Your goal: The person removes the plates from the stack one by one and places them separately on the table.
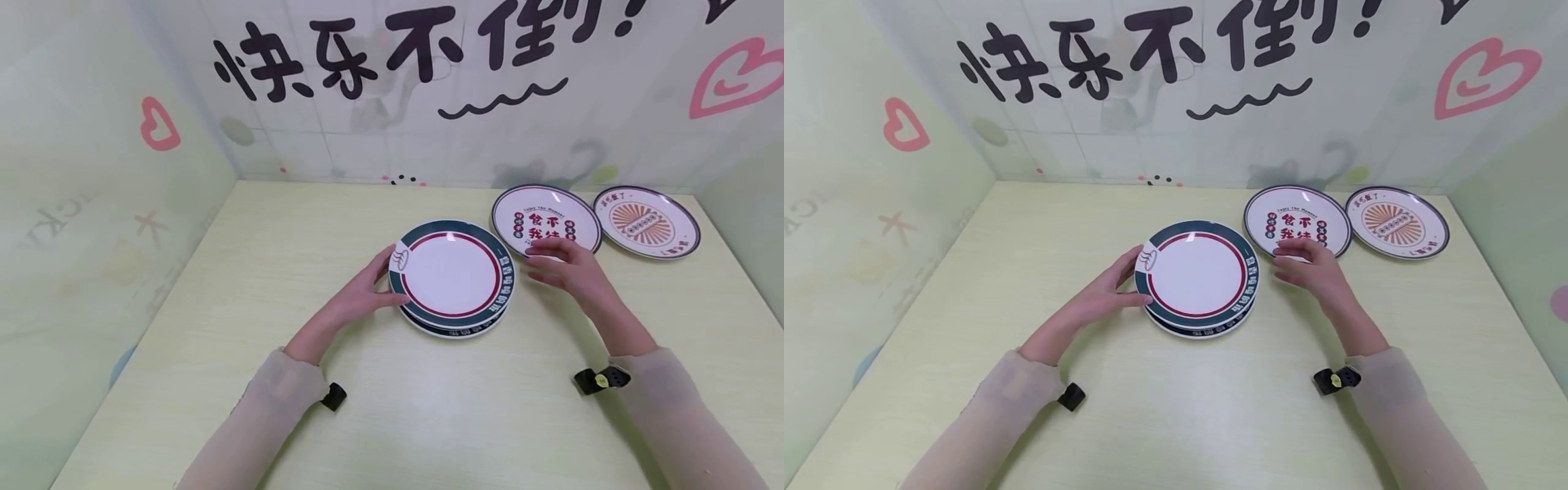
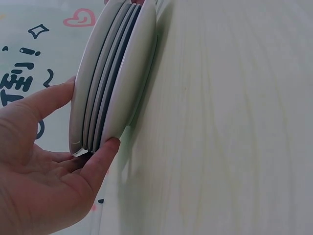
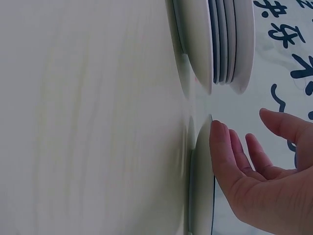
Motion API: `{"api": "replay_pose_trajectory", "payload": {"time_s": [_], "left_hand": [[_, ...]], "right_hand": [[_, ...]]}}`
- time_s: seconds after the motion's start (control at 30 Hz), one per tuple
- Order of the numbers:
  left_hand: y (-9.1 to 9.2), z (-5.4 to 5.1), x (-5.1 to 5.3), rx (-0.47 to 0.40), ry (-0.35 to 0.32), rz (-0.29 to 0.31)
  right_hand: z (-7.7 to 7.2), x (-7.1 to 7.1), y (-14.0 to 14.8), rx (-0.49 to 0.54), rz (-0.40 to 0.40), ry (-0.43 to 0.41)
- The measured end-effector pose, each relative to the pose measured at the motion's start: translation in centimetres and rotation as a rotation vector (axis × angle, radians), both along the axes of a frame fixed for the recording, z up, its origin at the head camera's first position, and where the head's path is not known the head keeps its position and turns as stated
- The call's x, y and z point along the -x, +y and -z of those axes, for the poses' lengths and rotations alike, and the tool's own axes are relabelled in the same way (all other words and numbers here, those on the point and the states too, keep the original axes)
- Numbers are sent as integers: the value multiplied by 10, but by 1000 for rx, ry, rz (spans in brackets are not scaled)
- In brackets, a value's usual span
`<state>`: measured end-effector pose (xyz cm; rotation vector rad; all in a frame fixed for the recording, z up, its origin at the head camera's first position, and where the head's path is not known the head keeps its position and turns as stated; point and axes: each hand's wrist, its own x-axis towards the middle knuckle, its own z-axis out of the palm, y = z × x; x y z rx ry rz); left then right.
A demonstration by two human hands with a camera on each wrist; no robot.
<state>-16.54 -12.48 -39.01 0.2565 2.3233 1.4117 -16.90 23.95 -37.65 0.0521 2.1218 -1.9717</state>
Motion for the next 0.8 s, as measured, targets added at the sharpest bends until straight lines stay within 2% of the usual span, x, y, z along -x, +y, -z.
{"api": "replay_pose_trajectory", "payload": {"time_s": [0.23, 0.53, 0.8], "left_hand": [[0, -2, -1, -16, 6, 8], [0, 1, 0, -9, 6, 6], [0, 0, 0, -14, 5, 6]], "right_hand": [[-3, -1, -8, -127, -39, -23], [-2, -2, -13, -126, -61, -20], [-4, 0, -19, -119, -81, -23]]}}
